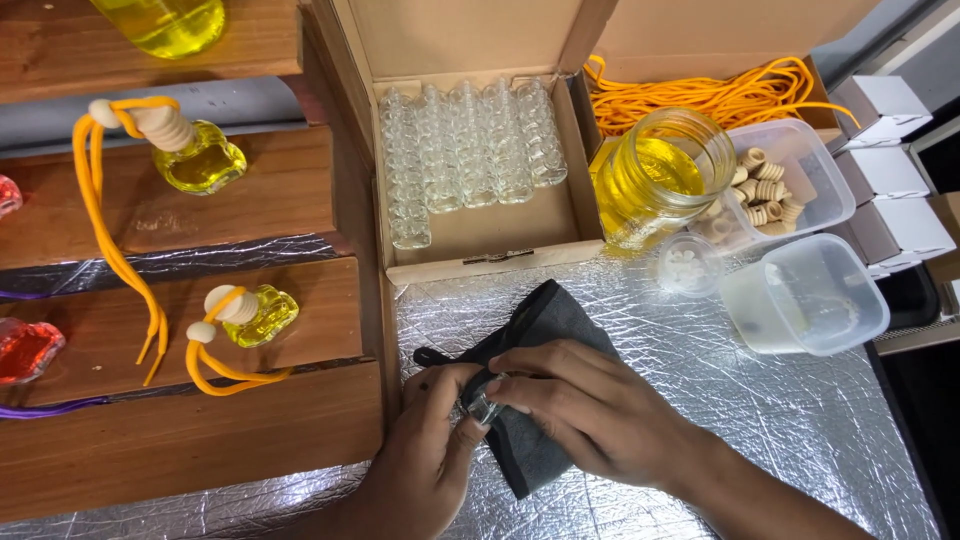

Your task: Folding a small cardboard box, placing a perfume bottle inside, and cleaning the bottle with a cloth.

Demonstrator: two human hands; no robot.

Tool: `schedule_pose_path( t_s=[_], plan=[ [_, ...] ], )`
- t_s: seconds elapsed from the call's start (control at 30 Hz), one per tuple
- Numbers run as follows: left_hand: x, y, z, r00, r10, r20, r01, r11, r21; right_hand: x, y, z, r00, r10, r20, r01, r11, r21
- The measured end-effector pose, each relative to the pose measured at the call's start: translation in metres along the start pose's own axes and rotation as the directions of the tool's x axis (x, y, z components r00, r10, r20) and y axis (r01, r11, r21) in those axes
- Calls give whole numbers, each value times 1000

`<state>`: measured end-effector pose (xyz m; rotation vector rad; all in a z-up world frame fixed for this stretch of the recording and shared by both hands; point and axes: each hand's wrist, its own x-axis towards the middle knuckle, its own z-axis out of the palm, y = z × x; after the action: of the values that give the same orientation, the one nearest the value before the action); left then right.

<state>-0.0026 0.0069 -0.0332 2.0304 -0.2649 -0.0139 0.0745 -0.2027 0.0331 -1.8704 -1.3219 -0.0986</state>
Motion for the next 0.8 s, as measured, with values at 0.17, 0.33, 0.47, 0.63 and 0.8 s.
schedule_pose_path(
  t_s=[0.17, 0.33, 0.47, 0.63, 0.8],
  plan=[
    [3, 7, -5, 999, 32, -1, -32, 999, 3, 4, 0, -1, 1000, 3, -1, -3, 998, -55],
    [5, 10, -5, 999, 45, 10, -45, 999, 16, 2, -2, 0, 1000, -25, 17, 27, 995, -97],
    [5, 12, -5, 999, 42, -8, -42, 999, -15, -6, 2, 3, 999, -37, 17, 39, 992, -117],
    [4, 15, -8, 1000, 21, 0, -21, 999, -41, -8, 3, 5, 999, -40, 1, 39, 984, -172],
    [5, 16, -8, 998, 56, -10, -56, 998, -21, -1, -2, 6, 998, -66, -9, 63, 986, -156]
  ],
)
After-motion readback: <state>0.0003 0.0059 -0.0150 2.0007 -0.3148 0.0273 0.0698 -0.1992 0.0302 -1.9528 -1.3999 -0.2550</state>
